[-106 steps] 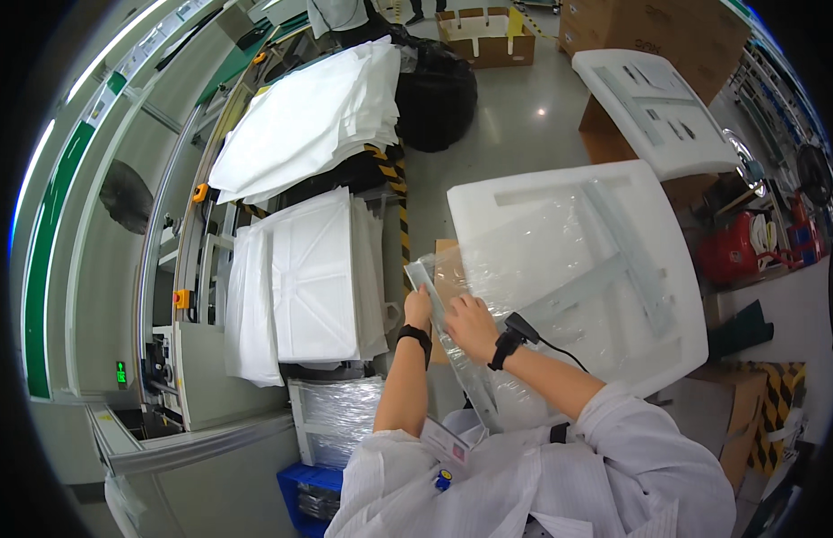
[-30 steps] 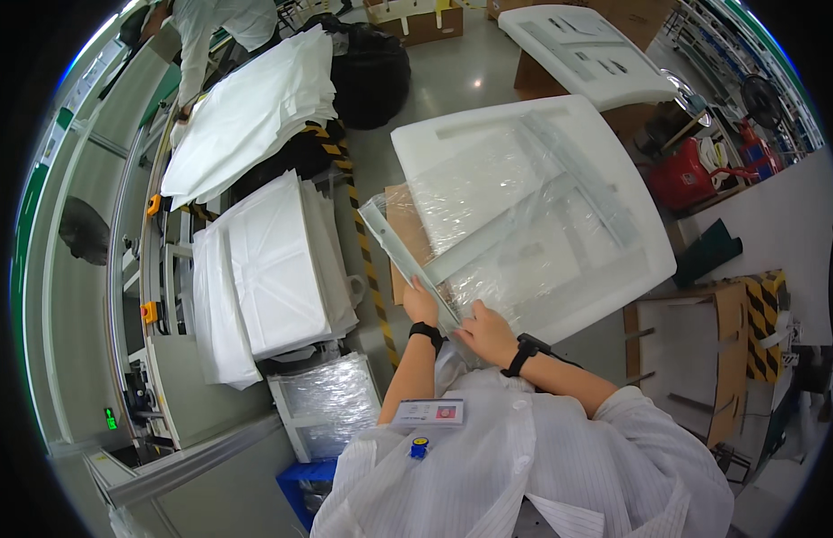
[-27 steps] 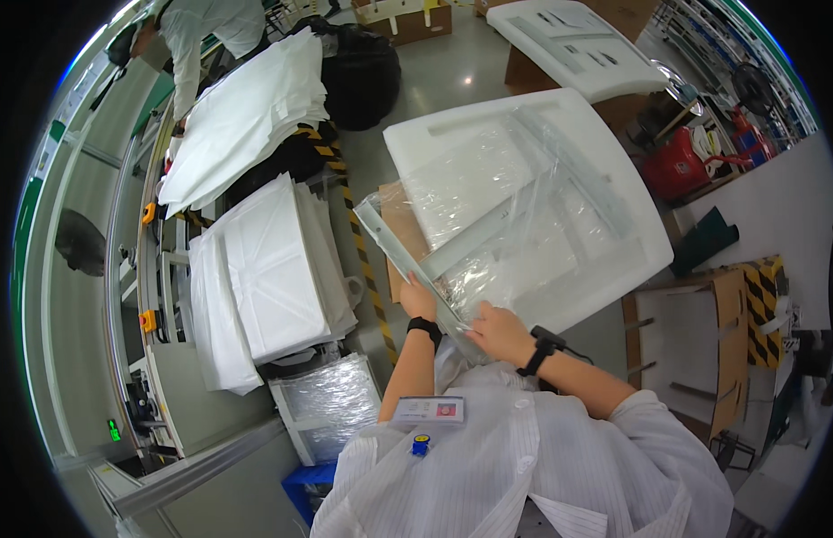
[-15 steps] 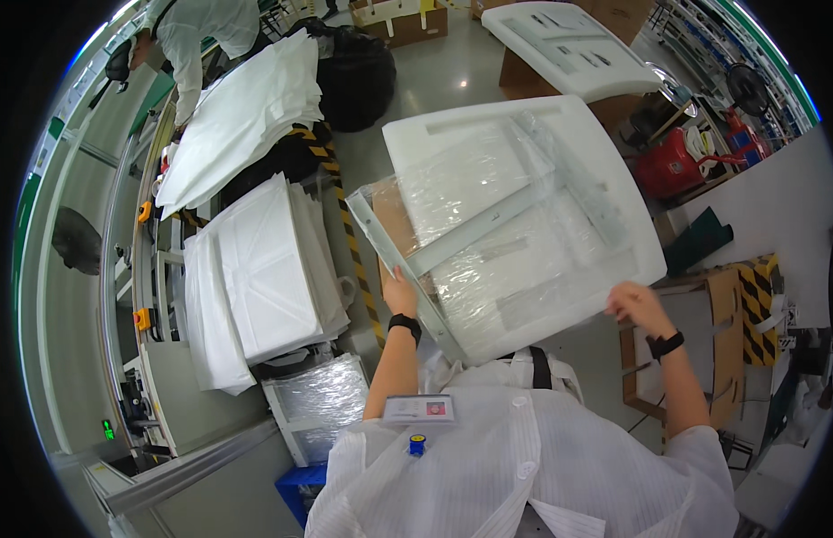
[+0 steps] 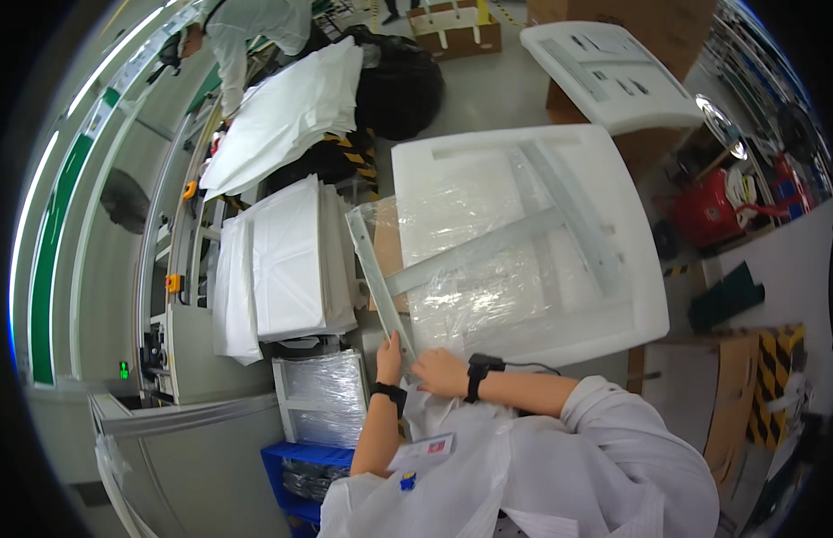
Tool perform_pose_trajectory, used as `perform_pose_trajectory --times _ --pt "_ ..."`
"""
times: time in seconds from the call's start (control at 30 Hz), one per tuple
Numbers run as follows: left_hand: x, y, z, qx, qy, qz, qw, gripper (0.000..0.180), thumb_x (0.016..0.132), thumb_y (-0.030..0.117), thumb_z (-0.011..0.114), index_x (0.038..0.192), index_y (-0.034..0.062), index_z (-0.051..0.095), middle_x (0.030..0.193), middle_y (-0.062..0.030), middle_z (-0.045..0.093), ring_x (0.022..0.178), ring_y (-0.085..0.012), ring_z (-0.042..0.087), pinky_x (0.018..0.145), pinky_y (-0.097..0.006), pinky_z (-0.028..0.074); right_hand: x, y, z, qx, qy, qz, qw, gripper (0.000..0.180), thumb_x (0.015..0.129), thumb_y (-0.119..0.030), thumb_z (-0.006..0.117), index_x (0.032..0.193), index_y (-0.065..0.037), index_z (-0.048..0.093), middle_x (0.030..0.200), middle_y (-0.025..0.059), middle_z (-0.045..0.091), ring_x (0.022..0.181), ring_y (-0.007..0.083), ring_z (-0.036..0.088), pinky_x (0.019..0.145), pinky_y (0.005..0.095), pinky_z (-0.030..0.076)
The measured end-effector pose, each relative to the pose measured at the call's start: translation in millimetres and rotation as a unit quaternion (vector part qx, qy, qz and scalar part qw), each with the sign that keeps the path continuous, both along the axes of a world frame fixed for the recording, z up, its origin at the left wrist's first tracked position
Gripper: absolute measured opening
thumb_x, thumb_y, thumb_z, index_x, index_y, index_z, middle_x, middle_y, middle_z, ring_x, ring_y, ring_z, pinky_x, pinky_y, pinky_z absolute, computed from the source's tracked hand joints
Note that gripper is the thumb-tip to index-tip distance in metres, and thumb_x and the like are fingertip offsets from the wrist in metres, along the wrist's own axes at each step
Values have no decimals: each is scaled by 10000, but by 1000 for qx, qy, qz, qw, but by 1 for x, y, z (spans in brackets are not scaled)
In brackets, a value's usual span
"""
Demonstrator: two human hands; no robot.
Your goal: Assembling protective foam and cardboard inserts into a shipping box and preparing a metal part for packing.
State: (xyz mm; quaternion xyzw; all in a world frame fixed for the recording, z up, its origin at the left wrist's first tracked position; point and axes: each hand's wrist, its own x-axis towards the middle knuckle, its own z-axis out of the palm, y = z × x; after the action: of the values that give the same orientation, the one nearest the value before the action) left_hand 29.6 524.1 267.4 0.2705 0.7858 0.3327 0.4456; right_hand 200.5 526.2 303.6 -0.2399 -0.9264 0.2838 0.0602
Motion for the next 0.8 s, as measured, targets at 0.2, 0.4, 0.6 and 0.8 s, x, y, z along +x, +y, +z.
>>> perform_pose_trajectory --times 0.2,0.4,0.6,0.8 --pt "3 -21 -17 -5 294 -37 955 518 953 406 417 839 -59 615 762 -254 622 766 -423 597 690 -471 447 -19 -28 -7 -64 -5 -32 997 311 797 -378 622 926 -100 568 652 116 610 626 345 618 579 472 471" --pt "-24 -13 -29 54 330 -59 941 526 957 404 403 795 -51 610 808 -278 613 786 -458 578 688 -510 439 109 -31 65 -121 -143 31 982 259 837 -368 509 872 -179 683 745 138 654 697 345 634 636 458 495" --pt "-61 22 -30 68 339 -81 935 555 956 413 403 772 -68 609 764 -290 601 779 -463 577 675 -507 442 490 37 131 125 -323 -430 833 345 871 -383 497 774 -120 698 777 131 668 732 318 637 644 457 486" --pt "-89 62 -24 66 375 -134 915 565 938 423 424 753 -76 613 795 -307 597 810 -472 570 711 -518 433 603 66 179 193 -245 -491 813 371 815 -328 575 593 -33 611 541 135 578 510 309 562 498 414 439"
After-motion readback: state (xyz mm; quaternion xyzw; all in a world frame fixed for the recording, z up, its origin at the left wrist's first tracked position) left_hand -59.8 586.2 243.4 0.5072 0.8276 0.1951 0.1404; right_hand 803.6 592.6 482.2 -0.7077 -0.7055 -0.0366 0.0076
